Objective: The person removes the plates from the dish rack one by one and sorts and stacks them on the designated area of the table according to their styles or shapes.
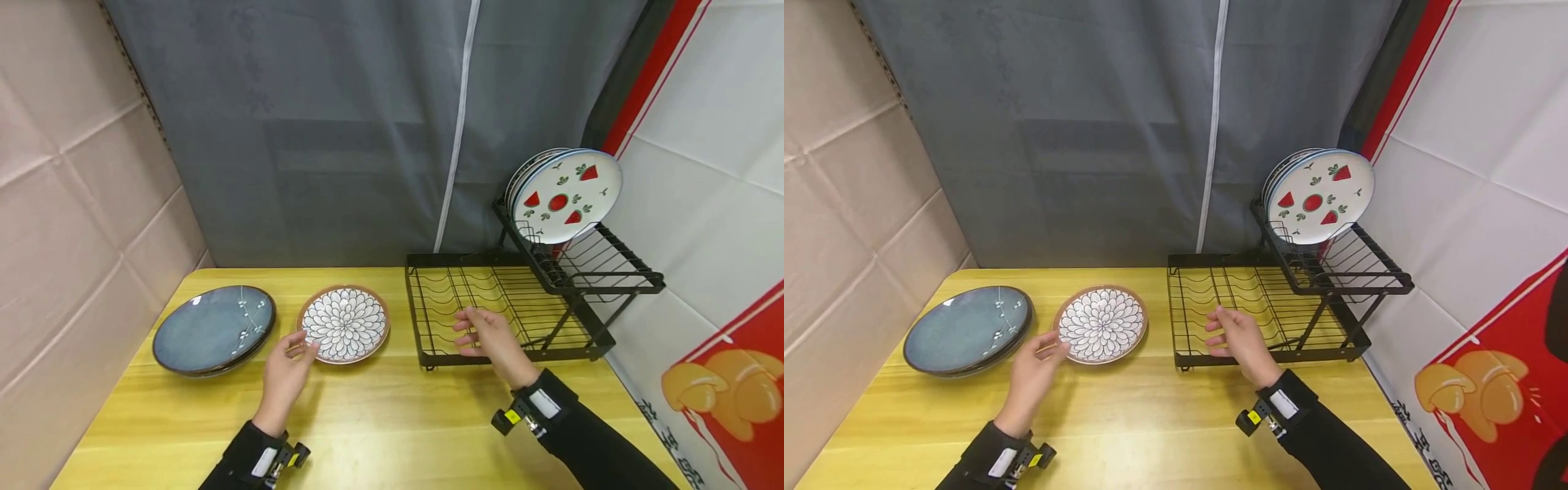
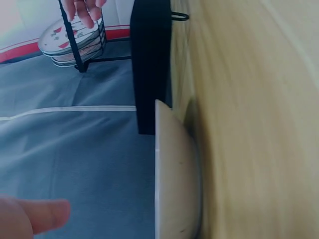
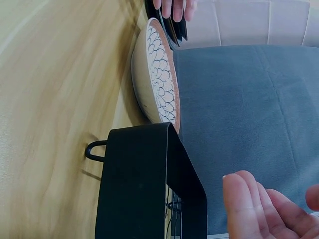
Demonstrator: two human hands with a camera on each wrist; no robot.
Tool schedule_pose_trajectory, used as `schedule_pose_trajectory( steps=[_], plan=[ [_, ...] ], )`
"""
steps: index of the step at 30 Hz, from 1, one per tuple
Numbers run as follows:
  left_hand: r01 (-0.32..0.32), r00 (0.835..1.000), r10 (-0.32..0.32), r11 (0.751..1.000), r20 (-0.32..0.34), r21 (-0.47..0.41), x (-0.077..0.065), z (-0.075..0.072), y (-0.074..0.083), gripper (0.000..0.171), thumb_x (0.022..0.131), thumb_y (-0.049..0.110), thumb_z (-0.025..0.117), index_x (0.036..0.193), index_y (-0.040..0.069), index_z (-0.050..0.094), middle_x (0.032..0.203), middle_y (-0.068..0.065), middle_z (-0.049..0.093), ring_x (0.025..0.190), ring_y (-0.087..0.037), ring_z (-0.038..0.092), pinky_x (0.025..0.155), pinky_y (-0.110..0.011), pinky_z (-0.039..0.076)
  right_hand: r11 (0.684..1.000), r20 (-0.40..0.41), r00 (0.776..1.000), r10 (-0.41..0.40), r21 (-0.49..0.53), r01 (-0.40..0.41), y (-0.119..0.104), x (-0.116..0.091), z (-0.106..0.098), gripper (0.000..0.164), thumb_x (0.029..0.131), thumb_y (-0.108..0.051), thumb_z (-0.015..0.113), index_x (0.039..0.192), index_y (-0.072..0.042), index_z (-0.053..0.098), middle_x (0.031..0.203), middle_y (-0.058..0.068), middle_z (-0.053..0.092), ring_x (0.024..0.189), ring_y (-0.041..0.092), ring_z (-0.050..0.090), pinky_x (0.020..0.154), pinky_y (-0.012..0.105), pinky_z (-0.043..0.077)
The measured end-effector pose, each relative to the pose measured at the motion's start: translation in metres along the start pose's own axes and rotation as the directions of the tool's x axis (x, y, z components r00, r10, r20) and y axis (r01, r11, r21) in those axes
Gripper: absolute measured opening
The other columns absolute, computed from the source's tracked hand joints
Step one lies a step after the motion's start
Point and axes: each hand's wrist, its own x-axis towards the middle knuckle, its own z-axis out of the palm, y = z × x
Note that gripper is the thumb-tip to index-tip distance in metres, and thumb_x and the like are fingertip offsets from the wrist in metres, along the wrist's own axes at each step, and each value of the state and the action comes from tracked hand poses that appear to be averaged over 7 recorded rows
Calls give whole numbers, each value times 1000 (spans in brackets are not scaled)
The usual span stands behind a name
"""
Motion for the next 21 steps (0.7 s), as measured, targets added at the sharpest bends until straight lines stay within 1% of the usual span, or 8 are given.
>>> schedule_pose_trajectory(
  steps=[3, 7, 10, 14, 17, 21],
  plan=[
    [-1, 998, 1, 1000, 56, 7, -1, -3, 5, 50, 95, 17, 76, 136, -4, 59, 136, -25, 59, 119, -39, 60, 89, -36, 55, 1000, -1, 1000, 1, 0, -1, -1, 0, -1, 50, 112, -36, 44, 133, 7, 60, 118, 25, 61, 93, 38, 68, 75, 39, 63],
    [-3, 995, 0, 1000, 100, 24, -3, -6, 8, 56, 94, 22, 78, 140, -2, 57, 139, -24, 57, 122, -39, 58, 95, -46, 54, 1000, -5, 1000, 0, -4, 0, -2, 1, -2, 50, 112, -36, 44, 133, 7, 60, 118, 24, 62, 90, 32, 69, 76, 39, 63],
    [-11, 992, 8, 1000, 128, 25, -3, -7, 9, 58, 93, 21, 79, 141, -1, 56, 141, -23, 56, 123, -38, 57, 98, -50, 53, 1000, -5, 1000, -7, -8, 7, -2, 3, -3, 50, 112, -35, 44, 131, 8, 60, 116, 23, 62, 88, 29, 69, 75, 38, 63],
    [-24, 988, 20, 999, 153, 26, -4, -7, 11, 58, 92, 18, 80, 141, -1, 55, 140, -23, 57, 122, -38, 57, 100, -51, 52, 1000, -3, 1000, -14, -2, 14, -4, 4, -4, 49, 112, -35, 44, 129, 9, 60, 114, 22, 62, 85, 26, 69, 76, 41, 63],
    [-32, 984, 22, 998, 178, 51, -5, -8, 13, 60, 90, 20, 82, 141, 0, 56, 139, -22, 58, 121, -37, 58, 100, -49, 52, 1000, 1, 1000, -21, 4, 21, -7, 4, -6, 48, 112, -33, 45, 128, 9, 60, 115, 23, 62, 85, 25, 70, 77, 42, 63],
    [-41, 975, 24, 996, 221, 75, -8, -9, 15, 62, 89, 20, 83, 141, 0, 56, 139, -20, 59, 120, -36, 58, 100, -48, 53, 999, 2, 999, -51, 16, 50, -16, 2, -10, 48, 111, -34, 47, 130, 8, 60, 114, 23, 63, 87, 26, 70, 76, 40, 63]
  ],
)
